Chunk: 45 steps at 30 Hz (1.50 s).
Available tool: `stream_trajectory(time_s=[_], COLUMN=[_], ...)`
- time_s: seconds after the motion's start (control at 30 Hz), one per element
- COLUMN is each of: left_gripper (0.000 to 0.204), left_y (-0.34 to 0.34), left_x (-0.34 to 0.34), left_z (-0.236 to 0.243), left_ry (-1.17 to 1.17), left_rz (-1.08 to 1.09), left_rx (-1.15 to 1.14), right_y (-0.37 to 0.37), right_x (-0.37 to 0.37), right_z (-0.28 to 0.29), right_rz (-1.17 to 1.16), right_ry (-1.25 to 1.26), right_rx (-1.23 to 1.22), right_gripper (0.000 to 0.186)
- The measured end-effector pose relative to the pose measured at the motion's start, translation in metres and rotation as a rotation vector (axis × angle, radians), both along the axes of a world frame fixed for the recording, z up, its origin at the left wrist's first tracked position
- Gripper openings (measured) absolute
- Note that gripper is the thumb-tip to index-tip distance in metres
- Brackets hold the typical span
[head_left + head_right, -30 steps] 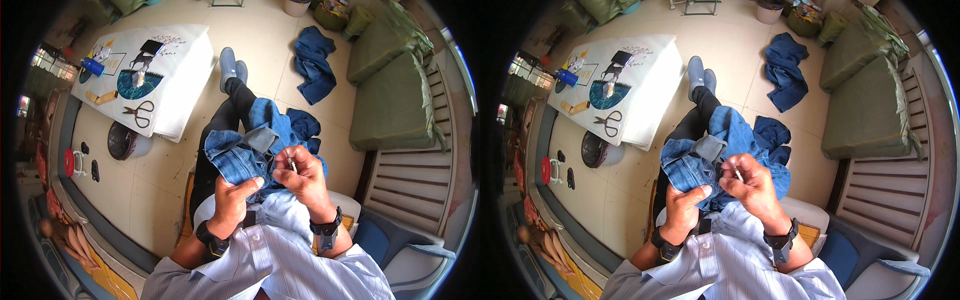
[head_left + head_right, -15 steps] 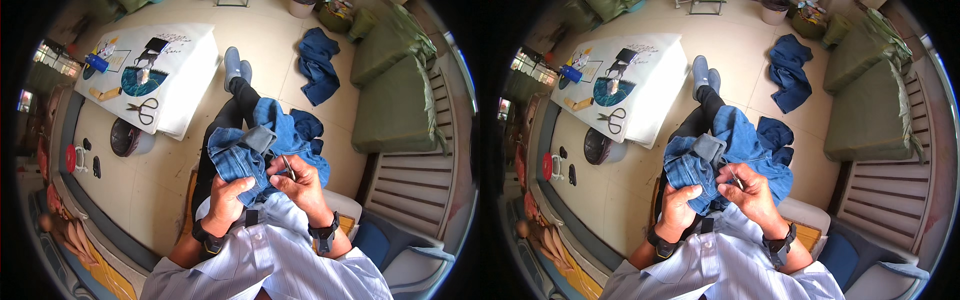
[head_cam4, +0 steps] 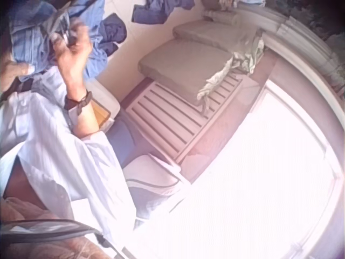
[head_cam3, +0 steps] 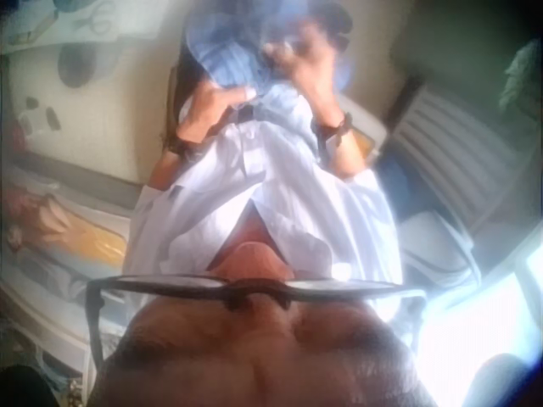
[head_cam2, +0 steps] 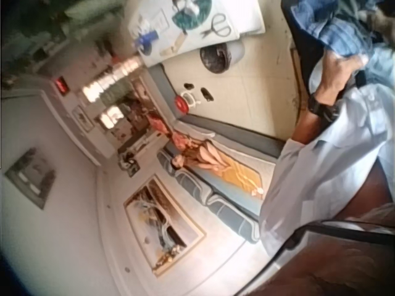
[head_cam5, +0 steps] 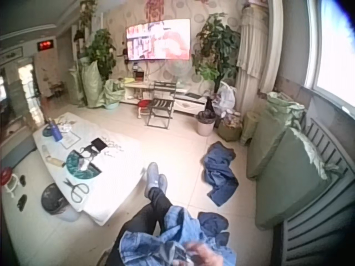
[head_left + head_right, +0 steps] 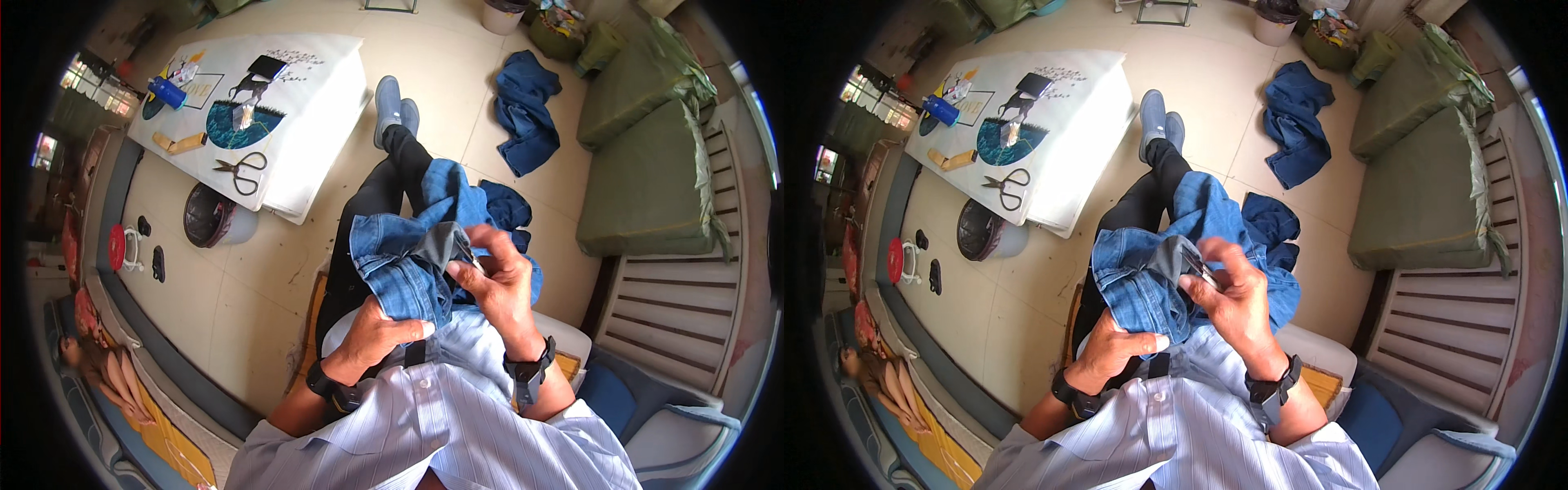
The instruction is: The person sits on the floor and uses small scissors to trim loose threads and seams on a pair of blue denim shorts. They repeatedly reposition the fabric, pull at threads, and snip small sections along the waistband and leg edges.
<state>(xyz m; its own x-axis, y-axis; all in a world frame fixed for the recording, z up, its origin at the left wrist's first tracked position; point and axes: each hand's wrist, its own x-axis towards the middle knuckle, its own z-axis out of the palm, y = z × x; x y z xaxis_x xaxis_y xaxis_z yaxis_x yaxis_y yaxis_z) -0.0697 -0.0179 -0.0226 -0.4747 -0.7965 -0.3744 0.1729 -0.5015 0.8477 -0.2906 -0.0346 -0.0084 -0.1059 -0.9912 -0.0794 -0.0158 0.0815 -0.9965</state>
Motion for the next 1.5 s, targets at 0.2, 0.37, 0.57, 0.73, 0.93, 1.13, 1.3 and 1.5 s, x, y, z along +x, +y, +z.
stream_trajectory(time_s=[0.2, 0.37, 0.57, 0.73, 0.93, 1.13, 1.3, 1.5], left_gripper=[0.043, 0.037, 0.021, 0.016, 0.010, 0.019, 0.040, 0.034], left_y=[-0.003, -0.015, -0.013, -0.006, -0.001, 0.006, -0.005, -0.023], left_x=[0.012, 0.019, 0.013, 0.008, 0.008, 0.016, 0.006, 0.013], left_z=[0.004, -0.007, 0.004, 0.001, 0.006, 0.000, 0.003, 0.000], left_ry=[0.200, 0.354, 0.221, 0.082, -0.127, -0.112, 0.227, 0.040], left_rz=[0.058, 0.302, 0.394, 0.296, 0.114, 0.042, 0.252, 0.296], left_rx=[0.175, 0.412, 0.254, 0.054, -0.181, -0.178, 0.240, 0.224], right_y=[0.000, -0.003, 0.017, 0.033, -0.003, -0.016, -0.016, -0.008], right_x=[-0.018, -0.036, -0.064, -0.070, -0.001, 0.005, 0.009, 0.013], right_z=[-0.007, -0.002, 0.016, 0.031, 0.037, 0.016, 0.008, 0.004], right_rz=[0.138, 0.344, 0.390, 0.295, 0.328, 0.360, 0.398, 0.332], right_ry=[0.246, 0.521, 0.500, -0.322, 0.272, 0.290, 0.405, 0.389], right_rx=[-0.108, -0.238, 0.072, 0.150, 0.096, 0.056, -0.067, -0.147], right_gripper=[0.025, 0.026, 0.016, 0.005, 0.023, 0.025, 0.027, 0.028])
